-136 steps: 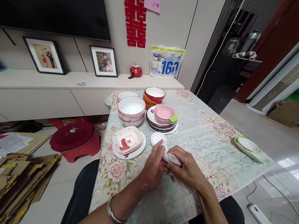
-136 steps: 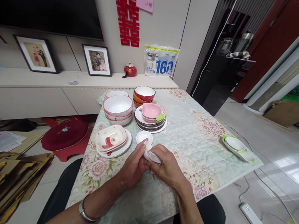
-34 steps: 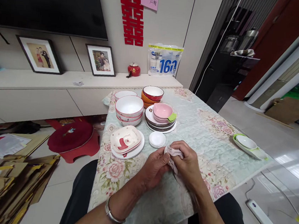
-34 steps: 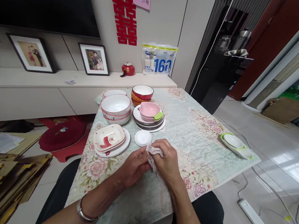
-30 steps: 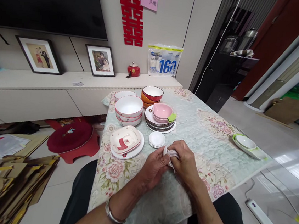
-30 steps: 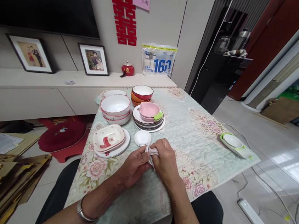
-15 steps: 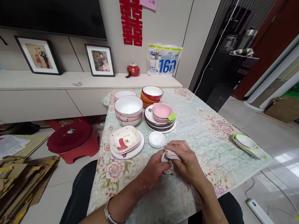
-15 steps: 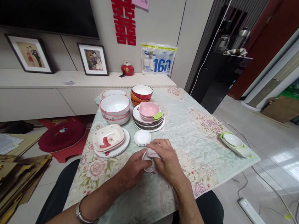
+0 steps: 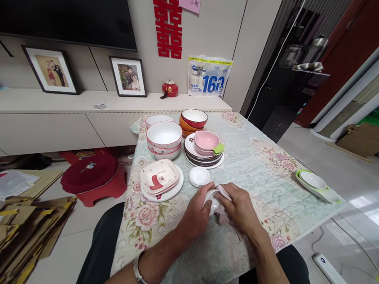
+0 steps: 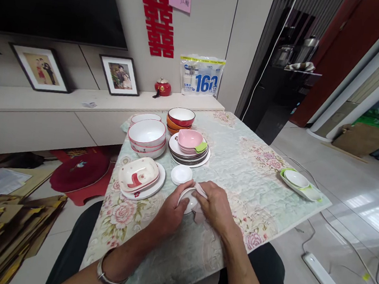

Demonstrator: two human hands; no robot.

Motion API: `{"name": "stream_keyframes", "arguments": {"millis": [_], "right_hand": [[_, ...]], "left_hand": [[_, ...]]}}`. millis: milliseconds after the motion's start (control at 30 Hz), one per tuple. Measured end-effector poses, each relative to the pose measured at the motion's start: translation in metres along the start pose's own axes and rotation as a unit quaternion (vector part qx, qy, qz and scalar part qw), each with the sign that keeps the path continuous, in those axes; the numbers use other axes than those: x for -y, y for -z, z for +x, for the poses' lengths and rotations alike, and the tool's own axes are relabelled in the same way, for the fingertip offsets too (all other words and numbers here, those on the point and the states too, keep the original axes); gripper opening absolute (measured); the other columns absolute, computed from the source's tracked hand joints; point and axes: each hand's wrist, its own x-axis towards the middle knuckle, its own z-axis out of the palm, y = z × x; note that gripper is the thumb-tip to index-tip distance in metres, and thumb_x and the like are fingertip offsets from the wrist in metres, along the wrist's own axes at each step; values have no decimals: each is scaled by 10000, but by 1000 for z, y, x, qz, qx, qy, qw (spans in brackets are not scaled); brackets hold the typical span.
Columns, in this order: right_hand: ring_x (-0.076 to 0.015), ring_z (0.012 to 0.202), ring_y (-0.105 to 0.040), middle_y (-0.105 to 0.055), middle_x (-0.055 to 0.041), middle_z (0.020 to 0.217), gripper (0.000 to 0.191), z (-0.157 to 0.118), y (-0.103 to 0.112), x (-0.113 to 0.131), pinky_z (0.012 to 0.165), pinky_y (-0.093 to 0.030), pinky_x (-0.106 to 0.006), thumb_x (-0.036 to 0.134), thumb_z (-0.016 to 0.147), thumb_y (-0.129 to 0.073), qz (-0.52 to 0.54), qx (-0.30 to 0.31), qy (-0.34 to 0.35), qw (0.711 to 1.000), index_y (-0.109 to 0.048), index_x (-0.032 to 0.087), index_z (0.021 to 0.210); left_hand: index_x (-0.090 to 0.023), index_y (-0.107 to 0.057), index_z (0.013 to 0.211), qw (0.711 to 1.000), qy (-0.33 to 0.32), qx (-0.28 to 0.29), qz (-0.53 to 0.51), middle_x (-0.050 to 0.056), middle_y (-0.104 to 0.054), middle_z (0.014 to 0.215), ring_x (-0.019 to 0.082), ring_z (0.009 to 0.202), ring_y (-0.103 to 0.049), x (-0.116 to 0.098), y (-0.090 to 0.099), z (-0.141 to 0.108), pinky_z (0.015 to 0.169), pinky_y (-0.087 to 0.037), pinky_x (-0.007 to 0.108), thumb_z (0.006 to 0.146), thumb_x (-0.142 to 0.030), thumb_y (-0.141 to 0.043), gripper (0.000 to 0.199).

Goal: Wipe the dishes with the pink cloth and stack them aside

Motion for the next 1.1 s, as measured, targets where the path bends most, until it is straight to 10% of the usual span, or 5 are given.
{"name": "stream_keyframes", "arguments": {"millis": [400, 667, 900, 1100], "right_hand": [[-244, 1090, -552, -612, -99, 1160, 290, 1, 11, -2, 932, -443, -389, 324, 1001, -436, -3, -86, 3, 996, -677, 224, 1127], [-228, 789, -598, -640, -77, 826, 298, -3, 16, -13, 735, -445, -349, 349, 973, -469, -87, -221, -119, 964, -714, 188, 920], [-203, 942, -645, -691, -57, 1023, 288, 1, 20, 21, 832, -497, -319, 327, 962, -497, 160, -29, -10, 987, -700, 235, 1145], [-202, 976, -616, -639, -61, 1029, 264, -1, 18, 26, 844, -503, -330, 191, 908, -579, 117, -22, 43, 992, -700, 255, 1135]], "left_hand": [[-146, -679, 1085, 999, 32, 9, 17, 75, -726, 972, 243, 883, -625, -4, 5, 1, 821, -458, 348, 857, -262, -502, 311], [-153, -679, 1053, 997, 70, 17, -41, 42, -710, 899, 216, 797, -607, 2, 1, 1, 725, -451, 307, 840, -297, -530, 298], [-174, -674, 1051, 1000, 7, 25, 17, 57, -722, 983, 241, 900, -619, -2, 4, 1, 834, -444, 338, 883, -308, -505, 273], [-171, -636, 1038, 999, -8, 14, 45, 73, -726, 962, 242, 874, -632, -2, 3, 0, 801, -455, 339, 884, -277, -487, 239]]}}
